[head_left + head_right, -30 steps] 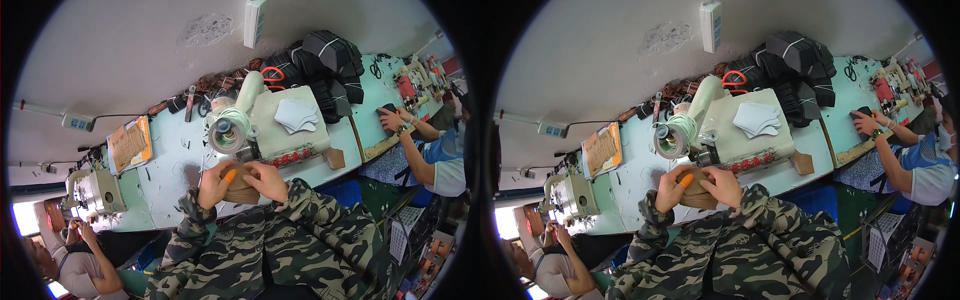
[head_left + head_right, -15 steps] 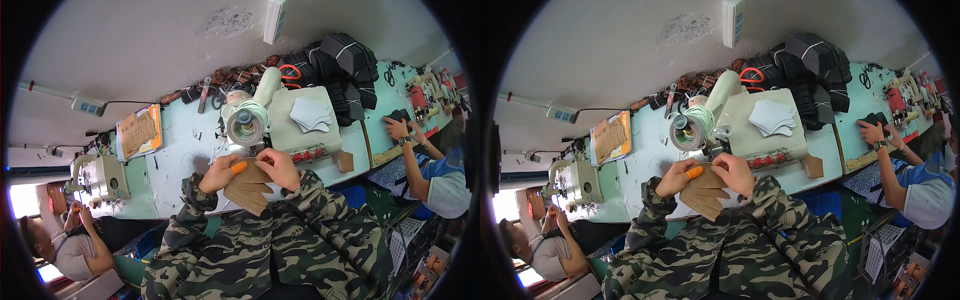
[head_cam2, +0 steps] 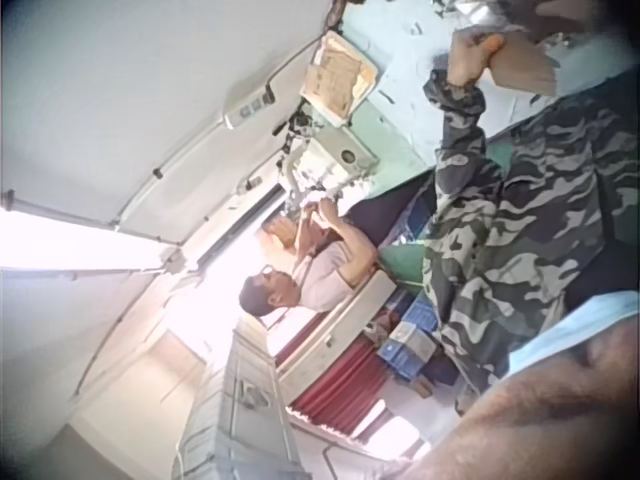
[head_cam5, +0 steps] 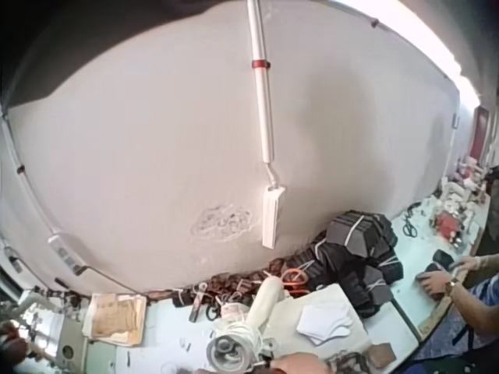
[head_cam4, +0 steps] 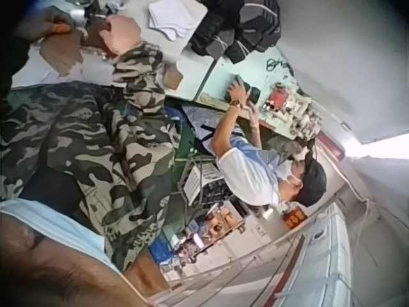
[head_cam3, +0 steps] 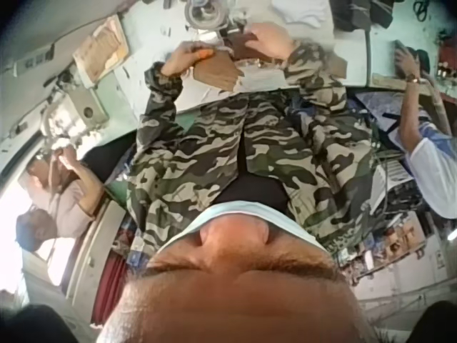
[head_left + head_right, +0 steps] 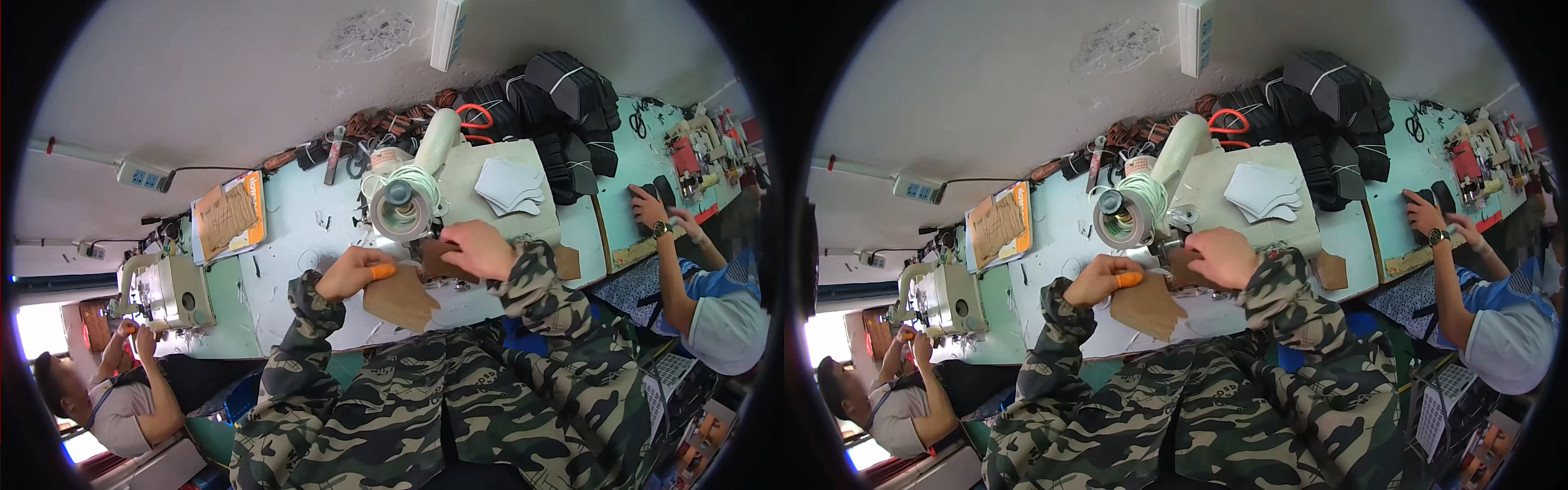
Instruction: Stitching leather shoe components together using an industrial sewing machine.
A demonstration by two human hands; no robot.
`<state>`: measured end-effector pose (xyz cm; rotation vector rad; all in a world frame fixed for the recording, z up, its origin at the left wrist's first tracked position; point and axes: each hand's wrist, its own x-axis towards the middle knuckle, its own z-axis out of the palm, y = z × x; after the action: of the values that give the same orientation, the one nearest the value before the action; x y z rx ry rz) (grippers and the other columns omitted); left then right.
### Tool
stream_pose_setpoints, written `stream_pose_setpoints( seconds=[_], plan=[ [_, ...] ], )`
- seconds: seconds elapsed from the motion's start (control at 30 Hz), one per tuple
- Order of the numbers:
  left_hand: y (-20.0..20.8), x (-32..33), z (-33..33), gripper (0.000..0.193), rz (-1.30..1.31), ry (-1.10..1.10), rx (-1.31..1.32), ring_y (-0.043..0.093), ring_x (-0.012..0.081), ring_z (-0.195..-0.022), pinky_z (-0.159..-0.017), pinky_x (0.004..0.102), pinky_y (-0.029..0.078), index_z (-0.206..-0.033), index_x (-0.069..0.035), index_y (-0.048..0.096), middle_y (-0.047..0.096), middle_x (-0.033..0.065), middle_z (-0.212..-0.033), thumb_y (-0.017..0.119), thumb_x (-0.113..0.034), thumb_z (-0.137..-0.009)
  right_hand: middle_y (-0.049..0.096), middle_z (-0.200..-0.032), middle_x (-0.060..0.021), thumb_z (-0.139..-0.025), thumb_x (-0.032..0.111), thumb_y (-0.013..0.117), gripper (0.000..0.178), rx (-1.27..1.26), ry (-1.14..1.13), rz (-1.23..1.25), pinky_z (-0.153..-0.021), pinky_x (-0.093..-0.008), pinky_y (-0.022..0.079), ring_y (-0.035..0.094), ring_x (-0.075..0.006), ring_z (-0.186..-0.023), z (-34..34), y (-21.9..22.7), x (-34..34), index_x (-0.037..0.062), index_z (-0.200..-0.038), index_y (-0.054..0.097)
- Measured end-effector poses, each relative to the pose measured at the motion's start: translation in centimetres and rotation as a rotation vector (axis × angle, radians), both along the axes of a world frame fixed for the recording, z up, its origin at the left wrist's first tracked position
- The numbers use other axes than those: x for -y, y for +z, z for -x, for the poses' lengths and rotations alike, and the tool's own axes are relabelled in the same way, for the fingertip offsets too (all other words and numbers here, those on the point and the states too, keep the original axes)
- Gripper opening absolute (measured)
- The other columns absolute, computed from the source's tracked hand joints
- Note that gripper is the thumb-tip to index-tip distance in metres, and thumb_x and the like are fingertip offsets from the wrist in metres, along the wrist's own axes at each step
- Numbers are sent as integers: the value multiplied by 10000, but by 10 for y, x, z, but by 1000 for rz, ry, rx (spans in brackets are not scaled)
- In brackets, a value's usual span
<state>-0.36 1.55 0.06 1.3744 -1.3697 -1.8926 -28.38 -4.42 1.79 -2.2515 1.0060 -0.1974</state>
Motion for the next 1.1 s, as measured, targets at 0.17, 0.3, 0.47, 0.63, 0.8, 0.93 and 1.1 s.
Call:
stream_pose_setpoints(
  seconds=[0.17,0.3,0.47,0.63,0.8,0.93,1.1],
  plan=[
    [-13,1,4,237,94,79,270,613,107,-721,-669,290,503,-1007,11,686,688,79,-788,633,-206,-929,643,-779,-109,-796,175,728,241,138,93,-352,-658,-320,469,585,-229,-678,16,16,22,-6,-931,644],
    [-15,14,11,255,83,67,136,601,106,-693,-642,306,497,-936,21,677,662,78,-744,604,-224,-943,646,-844,-120,-798,178,725,233,281,122,-434,-671,-327,479,608,-241,-722,18,4,17,-4,-923,651],
    [-9,3,-9,238,137,83,267,558,105,-683,-647,295,478,-941,20,658,639,87,-724,593,-209,-949,615,-894,-143,-807,193,722,245,128,120,-199,-724,-344,497,634,-261,-798,2,7,9,-7,-931,655],
    [-16,5,1,234,443,267,326,520,171,-638,-614,345,449,-900,38,606,570,139,-674,575,-189,-949,653,-1071,-142,-804,173,750,239,207,236,-386,-803,-324,490,630,-240,-912,19,6,24,-18,-910,654],
    [-8,-7,-3,208,357,211,431,568,286,-646,-640,389,464,-922,21,619,610,208,-736,559,-177,-945,652,-1028,-151,-795,202,751,262,192,194,-407,-800,-353,488,627,-273,-911,13,15,25,-9,-924,667],
    [-15,-16,34,206,460,366,399,607,358,-706,-675,395,480,-950,7,630,623,242,-798,551,-183,-942,668,-940,-141,-762,251,753,297,237,155,-557,-803,-395,490,629,-327,-880,22,10,26,13,-928,689],
    [-11,0,35,304,386,124,395,610,357,-669,-672,397,492,-913,29,650,643,227,-765,539,-252,-944,663,-885,-130,-765,230,723,243,169,219,-54,-776,-440,496,631,-347,-837,7,-2,14,47,-919,681]
  ],
)
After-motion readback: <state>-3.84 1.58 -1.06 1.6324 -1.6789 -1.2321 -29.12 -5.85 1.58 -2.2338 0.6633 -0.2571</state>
